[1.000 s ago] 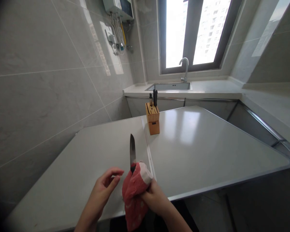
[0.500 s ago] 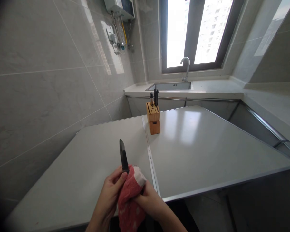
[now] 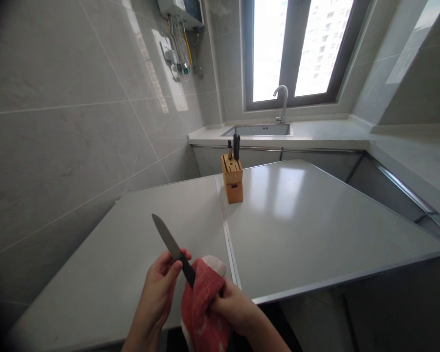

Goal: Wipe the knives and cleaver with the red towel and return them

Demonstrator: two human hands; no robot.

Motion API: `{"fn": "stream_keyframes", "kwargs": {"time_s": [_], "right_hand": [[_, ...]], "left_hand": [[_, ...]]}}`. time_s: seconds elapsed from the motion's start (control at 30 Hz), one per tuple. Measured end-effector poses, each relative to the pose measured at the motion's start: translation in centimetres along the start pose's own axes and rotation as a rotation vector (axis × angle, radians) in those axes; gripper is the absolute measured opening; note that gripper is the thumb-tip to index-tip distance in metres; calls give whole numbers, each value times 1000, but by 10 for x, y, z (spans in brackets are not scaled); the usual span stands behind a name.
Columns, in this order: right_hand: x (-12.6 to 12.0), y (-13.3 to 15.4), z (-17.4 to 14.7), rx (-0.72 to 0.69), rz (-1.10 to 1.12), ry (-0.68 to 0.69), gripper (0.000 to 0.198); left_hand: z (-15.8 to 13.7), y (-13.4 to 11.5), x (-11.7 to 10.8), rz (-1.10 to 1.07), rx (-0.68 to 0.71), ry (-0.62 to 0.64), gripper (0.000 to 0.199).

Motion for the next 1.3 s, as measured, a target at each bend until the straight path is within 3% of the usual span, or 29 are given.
{"fn": "stream_keyframes", "kwargs": {"time_s": [0.13, 0.3, 0.4, 0.6, 0.77, 1.0, 1.17, 1.3], "right_hand": [[5, 5, 0, -1, 12, 42, 52], [14, 16, 3, -47, -24, 2, 57], [14, 19, 5, -75, -105, -39, 51], [19, 31, 6, -200, -384, -34, 51], [22, 37, 6, -238, -444, -14, 53], [2, 6, 4, -91, -104, -127, 44], [3, -6, 7, 59, 200, -108, 43], [6, -7, 10, 75, 302, -95, 44]], "left_hand": [[1, -7, 0, 16, 35, 6, 33], [-2, -5, 7, 84, 8, 81, 27], [-3, 2, 9, 104, 1, 94, 23], [-4, 6, 4, 183, 57, 0, 23], [-5, 1, 2, 171, 88, -54, 24], [-2, -3, 3, 132, 90, -94, 26], [0, -8, 1, 122, 95, -138, 26], [1, -8, -2, 113, 78, -141, 32]]}}
Point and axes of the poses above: each hand's wrist, its own z-axis towards the middle knuckle, its own x-axis out of the palm, y = z × x, the point moved 4 cm from there along z, towards the middle knuckle, and after that the axes turned 2 degrees about y, right-handed, at the moved point
